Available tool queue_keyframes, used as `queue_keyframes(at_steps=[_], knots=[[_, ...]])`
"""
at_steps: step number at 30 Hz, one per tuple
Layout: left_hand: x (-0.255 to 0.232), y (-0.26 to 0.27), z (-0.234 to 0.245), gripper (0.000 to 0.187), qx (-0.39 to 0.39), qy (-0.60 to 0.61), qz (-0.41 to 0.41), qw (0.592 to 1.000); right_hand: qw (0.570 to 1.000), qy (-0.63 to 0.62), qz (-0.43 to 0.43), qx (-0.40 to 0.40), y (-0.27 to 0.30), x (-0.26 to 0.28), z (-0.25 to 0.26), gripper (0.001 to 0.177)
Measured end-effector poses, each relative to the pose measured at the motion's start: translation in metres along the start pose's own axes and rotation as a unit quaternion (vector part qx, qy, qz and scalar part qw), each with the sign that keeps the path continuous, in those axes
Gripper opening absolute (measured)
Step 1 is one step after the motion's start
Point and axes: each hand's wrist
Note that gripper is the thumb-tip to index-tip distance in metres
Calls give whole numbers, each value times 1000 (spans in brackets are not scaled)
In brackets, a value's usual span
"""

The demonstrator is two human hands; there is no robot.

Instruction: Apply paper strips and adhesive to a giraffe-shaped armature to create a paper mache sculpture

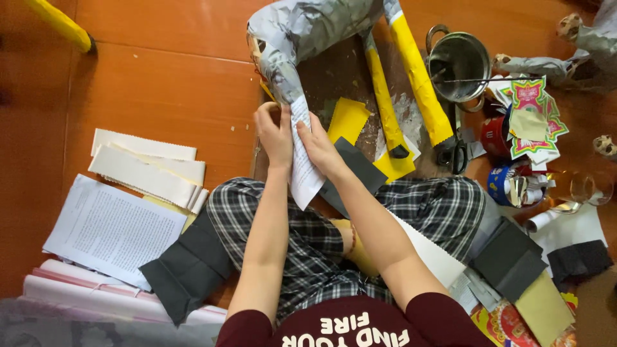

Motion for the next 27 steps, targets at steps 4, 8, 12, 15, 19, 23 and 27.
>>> queue_keyframes(at_steps=[4, 8, 12, 15, 19, 23, 27], knots=[[-11, 18, 1, 36, -71, -77, -160, 982, 998, 25, 48, -14, -8, -16, 2, 64], [-50, 45, 13, 61, 86, 14, -33, 996, 999, 3, 5, -34, 7, -11, -5, 68], [-51, 61, 5, 81, 198, 89, 72, 974, 994, -15, -17, -104, -7, -33, 4, 74], [-17, 60, -5, 84, 175, 192, 55, 964, 987, 79, -17, -140, 0, -37, 16, 81], [1, 51, -6, 69, 167, 310, 164, 921, 989, -63, 21, -135, 22, -64, 35, 61], [16, 46, -14, 30, 139, 373, 306, 865, 979, -41, 112, -168, 66, -55, 22, 48], [20, 46, -12, 31, 149, 382, 289, 865, 959, 66, 202, -187, 76, -40, 8, 47]])
Point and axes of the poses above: each hand's wrist, its own y-axis away from the middle knuckle, its own z-axis out of the back of the hand, x = y × z, and after that the axes turned 4 degrees about x, right-handed
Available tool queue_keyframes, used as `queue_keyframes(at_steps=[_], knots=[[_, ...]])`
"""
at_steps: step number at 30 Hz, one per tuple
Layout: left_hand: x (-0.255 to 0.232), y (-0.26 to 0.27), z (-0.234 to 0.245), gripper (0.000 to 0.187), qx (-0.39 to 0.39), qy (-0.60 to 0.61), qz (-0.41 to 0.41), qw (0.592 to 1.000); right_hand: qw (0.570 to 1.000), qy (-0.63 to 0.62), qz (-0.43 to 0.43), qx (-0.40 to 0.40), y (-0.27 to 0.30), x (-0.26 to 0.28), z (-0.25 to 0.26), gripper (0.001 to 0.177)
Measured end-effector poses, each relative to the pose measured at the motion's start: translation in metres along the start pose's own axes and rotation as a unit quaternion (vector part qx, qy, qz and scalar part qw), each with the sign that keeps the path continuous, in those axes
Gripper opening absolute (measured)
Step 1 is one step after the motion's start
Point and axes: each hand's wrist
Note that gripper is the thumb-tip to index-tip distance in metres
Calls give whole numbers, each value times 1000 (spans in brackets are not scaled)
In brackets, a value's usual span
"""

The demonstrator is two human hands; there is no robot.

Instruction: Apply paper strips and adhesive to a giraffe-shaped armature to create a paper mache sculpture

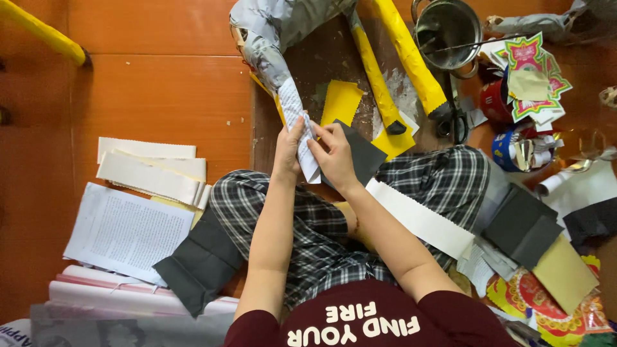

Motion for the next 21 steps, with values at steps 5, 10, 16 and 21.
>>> queue_keyframes(at_steps=[5, 10, 16, 21], knots=[[-4, 11, 3, 58, 48, -41, -13, 998, 956, 221, 191, 40, 3, 6, -5, 31], [-5, 12, 2, 37, 57, -28, -21, 998, 949, 205, 231, 68, 7, 14, 13, 19], [4, -3, 7, 33, 73, -3, -36, 997, 916, 230, 328, 3, 25, -13, 19, 34], [-5, 13, 0, 32, 71, -4, -45, 996, 904, 195, 378, -25, 19, -9, 5, 21]])
Point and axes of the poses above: each hand's wrist, its own y-axis away from the middle knuckle, its own z-axis out of the back of the hand, x = y × z, and after that the axes turned 4 degrees about x, right-handed
